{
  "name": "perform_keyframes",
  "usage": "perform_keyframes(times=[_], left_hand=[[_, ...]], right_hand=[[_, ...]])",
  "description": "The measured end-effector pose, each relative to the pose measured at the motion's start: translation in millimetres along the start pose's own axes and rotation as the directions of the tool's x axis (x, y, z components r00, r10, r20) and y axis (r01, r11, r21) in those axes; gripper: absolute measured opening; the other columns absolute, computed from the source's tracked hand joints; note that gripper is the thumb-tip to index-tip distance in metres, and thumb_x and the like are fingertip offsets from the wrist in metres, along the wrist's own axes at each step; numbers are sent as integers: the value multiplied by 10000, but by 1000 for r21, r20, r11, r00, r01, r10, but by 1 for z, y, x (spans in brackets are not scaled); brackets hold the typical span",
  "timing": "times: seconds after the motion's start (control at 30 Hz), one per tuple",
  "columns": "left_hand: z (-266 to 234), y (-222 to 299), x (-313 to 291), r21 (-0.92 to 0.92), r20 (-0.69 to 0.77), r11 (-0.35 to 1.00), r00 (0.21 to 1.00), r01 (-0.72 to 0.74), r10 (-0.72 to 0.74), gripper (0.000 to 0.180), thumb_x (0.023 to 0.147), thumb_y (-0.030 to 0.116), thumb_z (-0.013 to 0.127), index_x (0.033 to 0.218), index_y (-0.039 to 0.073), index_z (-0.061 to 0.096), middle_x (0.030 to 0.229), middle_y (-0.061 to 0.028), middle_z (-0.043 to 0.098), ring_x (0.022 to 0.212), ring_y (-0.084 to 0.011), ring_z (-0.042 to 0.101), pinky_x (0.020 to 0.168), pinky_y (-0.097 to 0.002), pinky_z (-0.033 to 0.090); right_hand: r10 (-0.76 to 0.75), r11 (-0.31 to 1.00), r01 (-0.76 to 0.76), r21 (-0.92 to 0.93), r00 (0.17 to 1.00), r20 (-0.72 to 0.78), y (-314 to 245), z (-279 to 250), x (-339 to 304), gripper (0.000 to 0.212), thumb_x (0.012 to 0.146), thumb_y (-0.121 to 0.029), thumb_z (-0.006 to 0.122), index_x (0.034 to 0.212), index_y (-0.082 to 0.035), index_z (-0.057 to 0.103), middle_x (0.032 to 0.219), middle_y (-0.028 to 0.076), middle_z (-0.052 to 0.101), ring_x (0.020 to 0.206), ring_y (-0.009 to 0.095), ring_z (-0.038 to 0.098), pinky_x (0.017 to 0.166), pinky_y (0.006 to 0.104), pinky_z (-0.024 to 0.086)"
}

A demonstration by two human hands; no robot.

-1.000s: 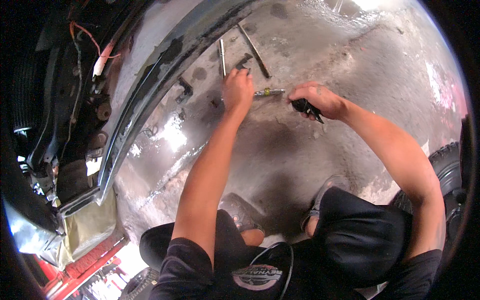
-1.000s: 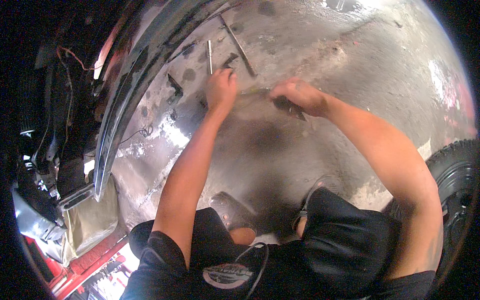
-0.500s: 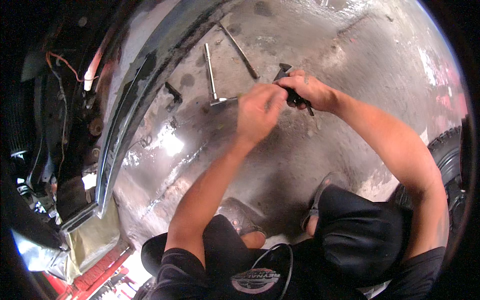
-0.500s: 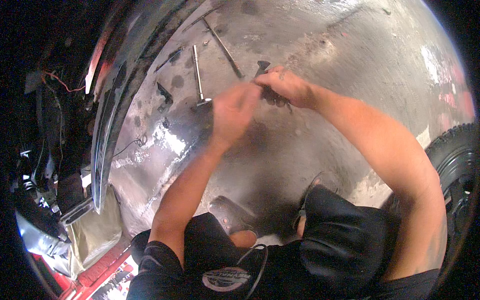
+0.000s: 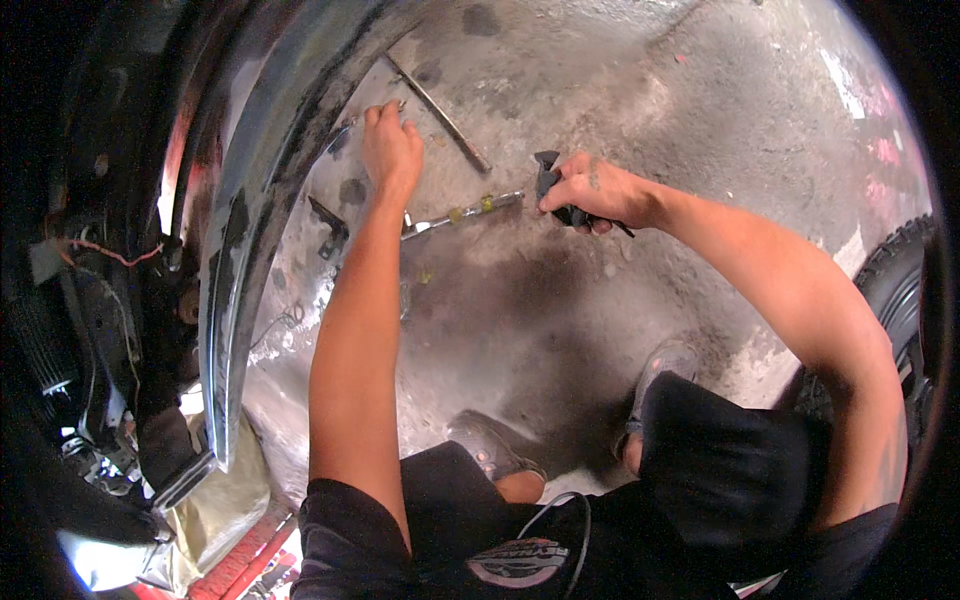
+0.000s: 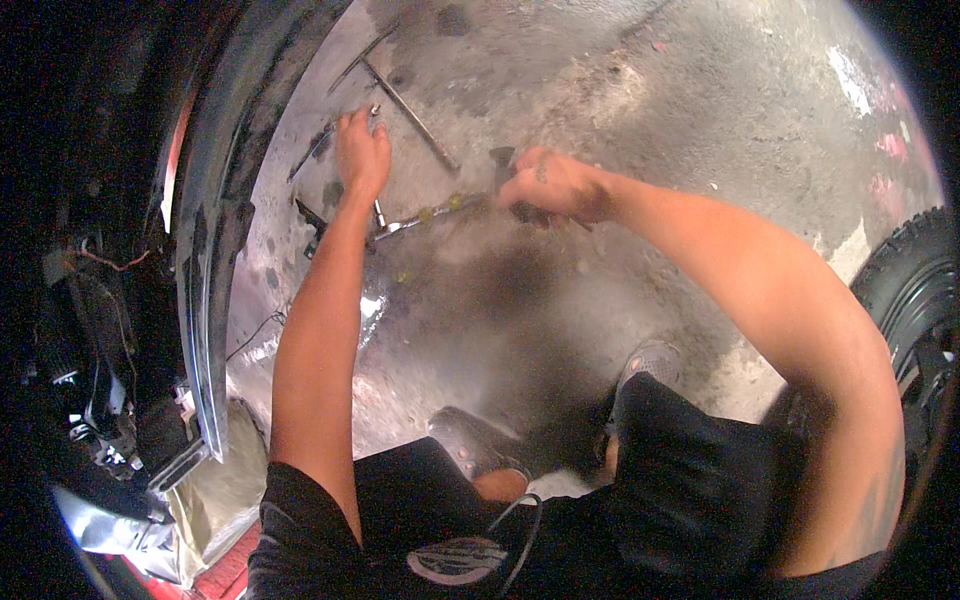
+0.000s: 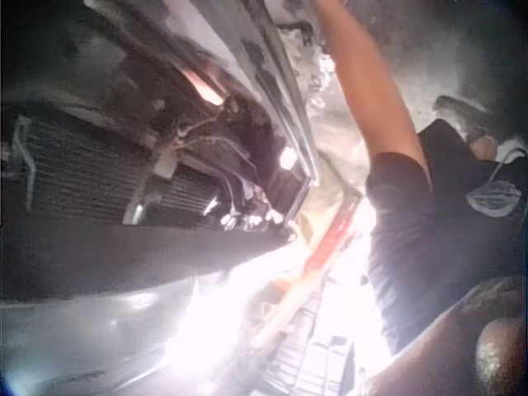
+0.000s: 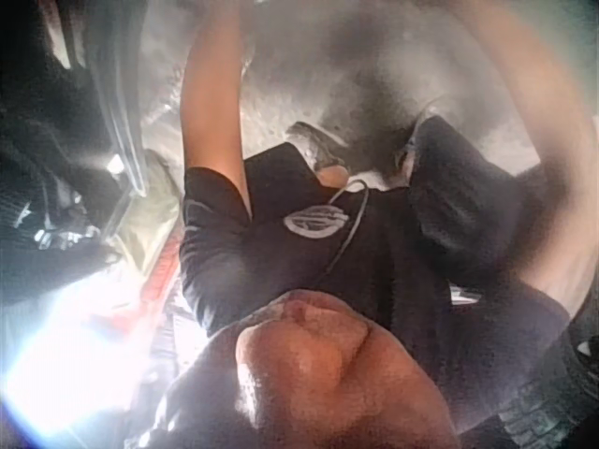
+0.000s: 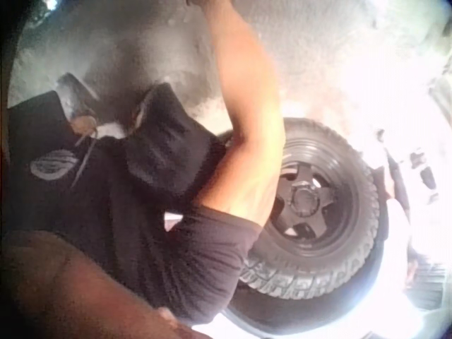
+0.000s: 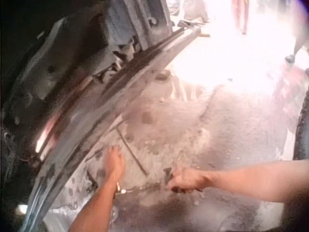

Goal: The person removes a headlight assembly from the front of a car, places it on the floor, then kneels to remove bolts and a metal support bar from the front bumper area using a ratchet and socket. The removed parts are set aside on the floor.

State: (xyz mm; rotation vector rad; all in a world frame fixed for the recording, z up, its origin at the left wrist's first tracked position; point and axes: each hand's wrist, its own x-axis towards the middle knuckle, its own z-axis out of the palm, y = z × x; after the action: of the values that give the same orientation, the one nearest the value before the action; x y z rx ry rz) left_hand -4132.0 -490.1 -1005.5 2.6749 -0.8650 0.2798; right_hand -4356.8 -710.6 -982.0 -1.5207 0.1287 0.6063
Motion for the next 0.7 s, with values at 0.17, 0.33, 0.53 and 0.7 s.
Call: perform_keyframes(times=[0.17,0.33,0.53,0.7], left_hand=[[16,2,20,64,119,995,989,76,-83,351,854,97,664,1194,15,629,1152,-199,586,1063,-382,603,894,-451,496],[30,-19,37,54,103,997,993,50,-55,349,849,101,678,1184,16,632,1137,-206,590,1054,-381,607,885,-451,502],[40,-20,57,65,-8,997,1000,-30,31,345,824,91,697,1156,14,638,1098,-204,615,1044,-385,606,890,-456,493],[40,-36,62,99,40,994,998,-57,53,314,833,100,690,1131,10,648,1038,-201,641,1023,-382,618,872,-446,503]], right_hand=[[160,984,-155,87,985,-62,-9,-8,-13,245,832,-251,672,770,-23,607,643,40,560,515,123,511,451,291,386],[372,927,-361,104,921,-113,-12,-16,-19,219,827,-228,667,756,-32,600,639,25,540,513,126,491,464,300,379],[411,911,-413,-10,910,-58,4,-24,-12,370,794,-360,639,1002,-54,646,760,97,601,625,217,569,426,399,420],[409,912,-410,-16,911,-53,1,-21,-7,396,788,-353,658,1050,-56,656,848,117,610,679,229,589,480,401,461]])
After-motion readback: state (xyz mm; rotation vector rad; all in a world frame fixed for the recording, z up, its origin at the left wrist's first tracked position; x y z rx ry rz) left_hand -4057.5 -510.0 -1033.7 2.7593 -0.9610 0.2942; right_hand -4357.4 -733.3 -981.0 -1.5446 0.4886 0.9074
